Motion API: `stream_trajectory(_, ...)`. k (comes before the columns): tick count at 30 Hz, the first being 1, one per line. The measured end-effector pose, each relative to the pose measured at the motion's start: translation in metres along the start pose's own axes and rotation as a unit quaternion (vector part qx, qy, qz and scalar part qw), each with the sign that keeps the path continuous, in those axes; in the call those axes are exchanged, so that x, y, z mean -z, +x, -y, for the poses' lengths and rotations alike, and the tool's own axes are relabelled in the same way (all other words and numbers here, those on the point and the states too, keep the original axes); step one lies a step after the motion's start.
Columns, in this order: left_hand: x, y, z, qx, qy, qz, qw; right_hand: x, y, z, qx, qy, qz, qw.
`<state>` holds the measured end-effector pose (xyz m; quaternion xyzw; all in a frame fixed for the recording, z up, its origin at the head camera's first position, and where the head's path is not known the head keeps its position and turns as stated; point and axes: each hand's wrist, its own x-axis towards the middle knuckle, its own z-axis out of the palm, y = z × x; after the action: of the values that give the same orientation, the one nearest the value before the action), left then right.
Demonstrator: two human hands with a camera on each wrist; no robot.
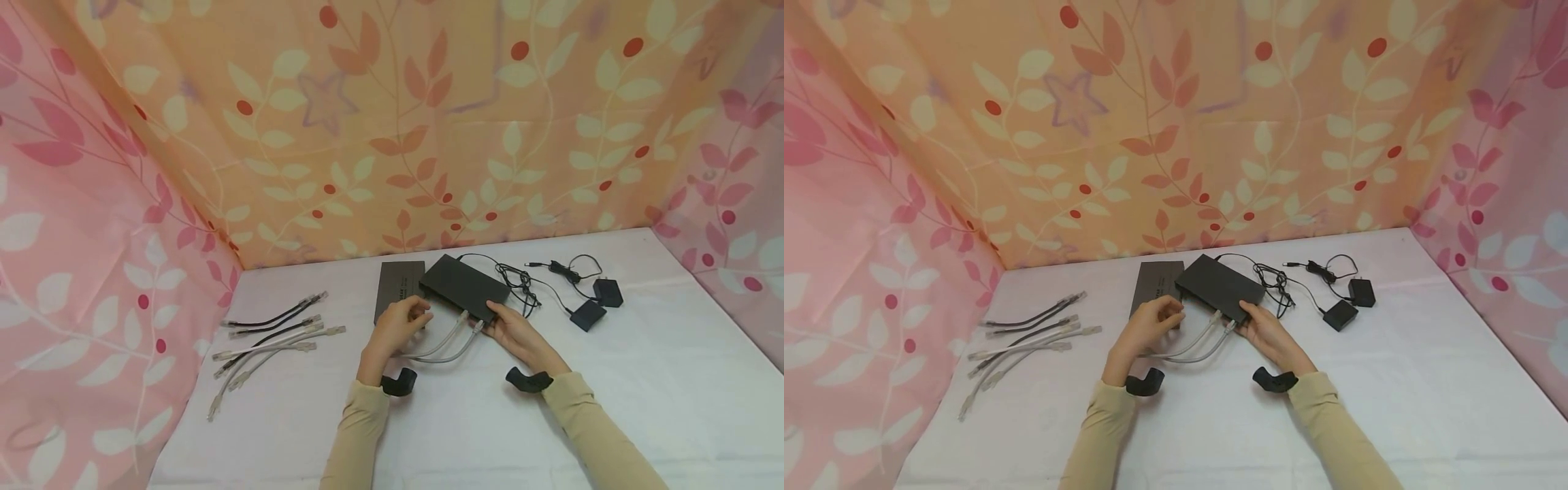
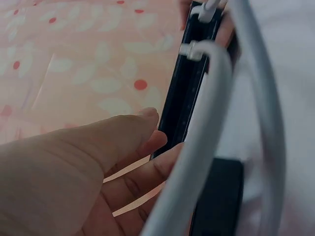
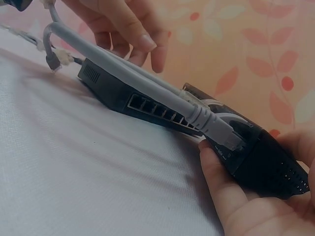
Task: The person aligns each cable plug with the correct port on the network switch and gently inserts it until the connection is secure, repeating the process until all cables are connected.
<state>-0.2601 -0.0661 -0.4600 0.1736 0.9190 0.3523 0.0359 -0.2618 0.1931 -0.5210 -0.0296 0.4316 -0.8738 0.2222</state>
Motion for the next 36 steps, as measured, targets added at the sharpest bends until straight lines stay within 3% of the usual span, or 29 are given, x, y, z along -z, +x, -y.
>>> stream_trajectory(6,0.010,0.000,0.014,0.011,0.001,-0.014,0.9998,0.001,-0.002,0.000,0.026,0.000,0.039,0.999)
stream_trajectory(11,0.023,-0.002,0.026,0.017,-0.011,-0.024,0.9995,0.002,0.001,-0.001,0.014,-0.004,0.019,1.000)
stream_trajectory(17,0.041,-0.011,0.038,0.028,-0.010,-0.063,0.9976,-0.002,0.004,-0.001,0.000,0.004,0.010,1.000)
stream_trajectory(27,0.066,-0.041,0.080,0.049,0.055,-0.092,0.9930,-0.006,0.003,0.001,-0.007,0.015,0.005,1.000)
stream_trajectory(36,0.088,-0.072,0.113,0.054,0.075,-0.101,0.9905,0.002,0.002,0.000,-0.006,0.020,-0.005,1.000)
